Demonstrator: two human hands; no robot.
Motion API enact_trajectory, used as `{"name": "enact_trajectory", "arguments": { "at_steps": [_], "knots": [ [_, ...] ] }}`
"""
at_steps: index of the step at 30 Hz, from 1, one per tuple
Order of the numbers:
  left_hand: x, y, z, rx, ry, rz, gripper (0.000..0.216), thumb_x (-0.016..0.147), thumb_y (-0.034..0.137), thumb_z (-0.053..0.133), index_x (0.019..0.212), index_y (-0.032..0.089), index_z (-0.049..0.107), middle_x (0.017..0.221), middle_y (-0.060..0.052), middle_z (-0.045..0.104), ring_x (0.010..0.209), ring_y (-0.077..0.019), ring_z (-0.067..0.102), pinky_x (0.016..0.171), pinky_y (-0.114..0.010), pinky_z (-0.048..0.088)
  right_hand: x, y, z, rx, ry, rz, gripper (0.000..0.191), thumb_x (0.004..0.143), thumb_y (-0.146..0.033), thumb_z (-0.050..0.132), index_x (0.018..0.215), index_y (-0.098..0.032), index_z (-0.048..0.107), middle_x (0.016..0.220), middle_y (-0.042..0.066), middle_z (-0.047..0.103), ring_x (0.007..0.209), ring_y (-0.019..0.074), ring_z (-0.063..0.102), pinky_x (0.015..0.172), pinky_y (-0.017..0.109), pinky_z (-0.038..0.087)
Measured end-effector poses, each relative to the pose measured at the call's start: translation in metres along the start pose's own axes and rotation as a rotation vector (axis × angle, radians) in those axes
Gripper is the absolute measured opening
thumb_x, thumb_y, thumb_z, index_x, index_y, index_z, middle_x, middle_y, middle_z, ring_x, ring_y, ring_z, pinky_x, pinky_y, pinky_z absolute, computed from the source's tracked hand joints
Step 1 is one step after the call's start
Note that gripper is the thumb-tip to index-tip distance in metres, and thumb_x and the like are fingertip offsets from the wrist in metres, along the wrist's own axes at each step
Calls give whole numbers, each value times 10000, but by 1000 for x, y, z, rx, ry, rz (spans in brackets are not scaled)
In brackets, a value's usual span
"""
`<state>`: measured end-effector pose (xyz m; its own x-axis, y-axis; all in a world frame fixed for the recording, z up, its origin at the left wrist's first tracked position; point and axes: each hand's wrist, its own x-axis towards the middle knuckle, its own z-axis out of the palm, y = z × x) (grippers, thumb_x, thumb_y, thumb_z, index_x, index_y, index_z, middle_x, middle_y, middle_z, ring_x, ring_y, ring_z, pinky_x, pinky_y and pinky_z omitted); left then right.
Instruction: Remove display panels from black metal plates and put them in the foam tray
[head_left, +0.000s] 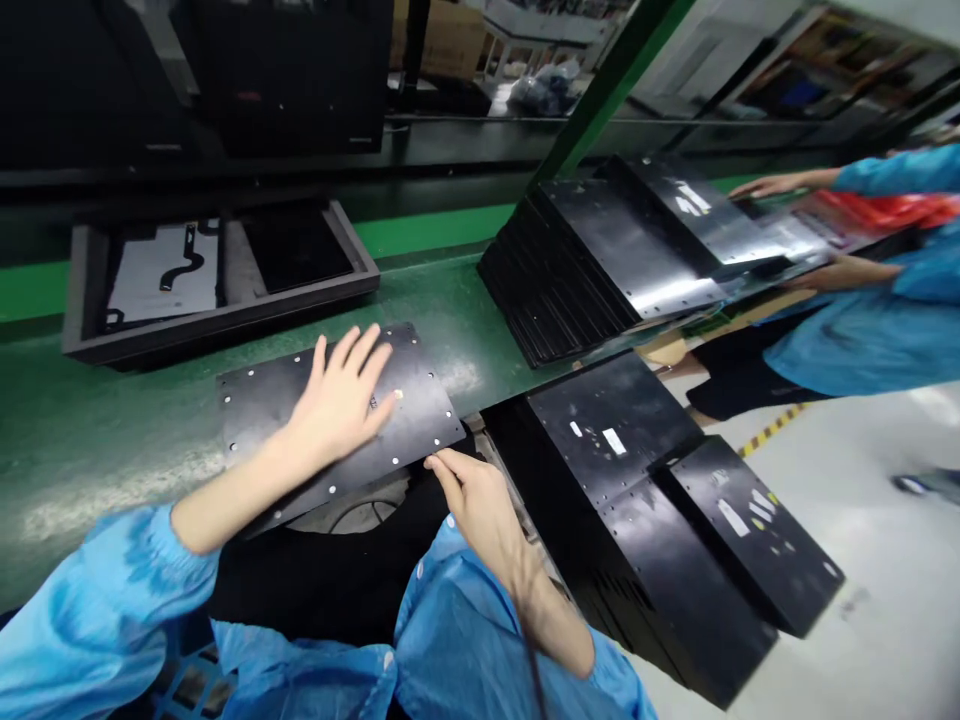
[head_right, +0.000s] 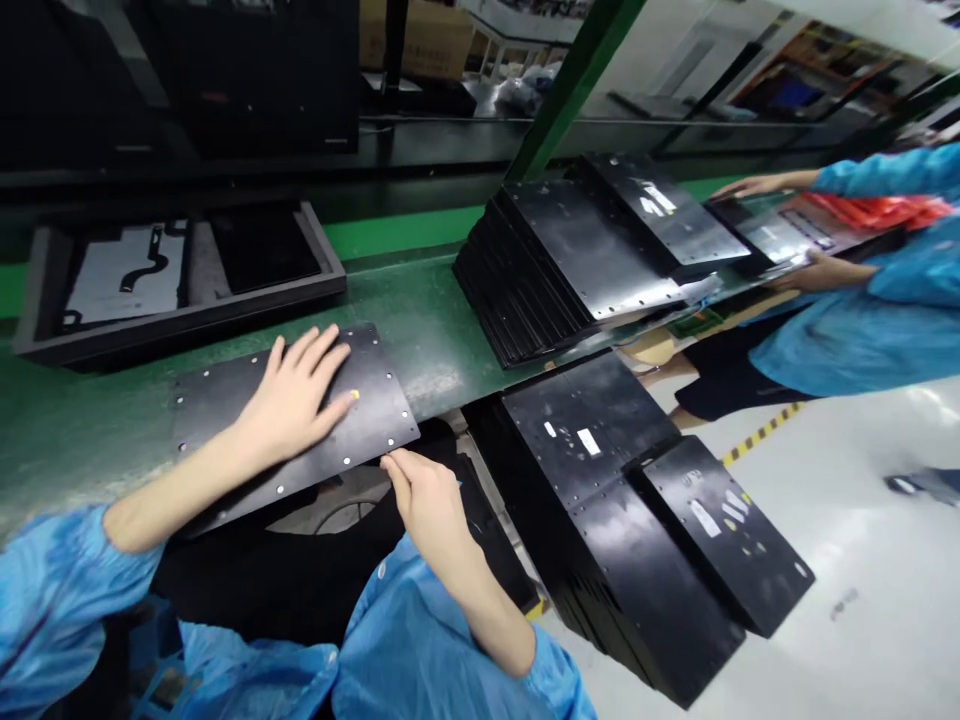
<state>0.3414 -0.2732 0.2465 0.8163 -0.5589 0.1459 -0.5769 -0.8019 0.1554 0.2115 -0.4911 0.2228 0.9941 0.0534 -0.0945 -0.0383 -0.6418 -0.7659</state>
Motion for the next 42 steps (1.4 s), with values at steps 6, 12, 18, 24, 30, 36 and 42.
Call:
{"name": "enact_trajectory", "arguments": {
  "at_steps": [6, 12, 18, 24, 30, 36, 42],
  "knots": [
    [-64, 41, -6, 121, -136, 149, 727, 1050, 396, 633, 1712, 192, 416, 1807, -208, 267, 1644, -567, 237, 1245, -856, 301, -1, -8, 2, -222, 22, -20, 361, 1177, -325, 437, 1018, -222, 745, 973, 60, 775, 843, 197, 705, 761, 300, 431],
    [-66, 33, -15, 214, -182, 242, 609, 1069, 254, 591, 1670, 213, 501, 1766, -195, 362, 1590, -550, 370, 1179, -789, 476, 0, -5, -1, -293, 13, -36, 332, 1179, -331, 463, 1018, -234, 735, 963, 37, 783, 825, 186, 716, 716, 305, 396],
    [-78, 26, -21, 306, -218, 349, 658, 987, 73, 580, 1639, 149, 539, 1707, -231, 444, 1536, -503, 477, 1114, -661, 606, 3, -9, -3, -400, -8, -17, 288, 1168, -336, 503, 1022, -248, 736, 976, 14, 804, 818, 195, 743, 651, 328, 326],
    [-89, 25, -51, 314, -70, 479, 757, 1032, 97, 540, 1749, 235, 340, 1645, -206, 528, 1429, -460, 603, 1029, -580, 679, 5, -16, -7, -439, -12, 6, 268, 1166, -325, 518, 1025, -252, 734, 1009, 9, 818, 845, 200, 759, 638, 325, 294],
    [-84, 18, -92, 205, 70, 350, 853, 1072, 83, 453, 1784, 327, 52, 1708, -73, 464, 1508, -317, 556, 1208, -461, 572, -1, -13, -7, -502, -12, -23, 242, 1165, -324, 517, 1056, -245, 719, 1009, 31, 816, 857, 211, 759, 626, 318, 295],
    [-78, 19, -94, 266, 24, 306, 743, 1057, 57, 449, 1752, 289, 329, 1716, -81, 477, 1520, -315, 555, 1207, -452, 568, 23, -32, -5, -522, -61, -318, 334, 1124, -509, 591, 1196, -212, 727, 1039, 96, 816, 945, 252, 768, 712, 309, 448],
    [-71, 18, -101, 340, 29, 347, 588, 1066, 82, 456, 1648, 157, 504, 1649, -125, 566, 1454, -307, 634, 1090, -400, 636, 95, -45, 4, -616, -246, -685, 576, 947, -588, 822, 1347, -177, 768, 1145, 166, 812, 944, 300, 738, 831, 344, 524]
  ]
}}
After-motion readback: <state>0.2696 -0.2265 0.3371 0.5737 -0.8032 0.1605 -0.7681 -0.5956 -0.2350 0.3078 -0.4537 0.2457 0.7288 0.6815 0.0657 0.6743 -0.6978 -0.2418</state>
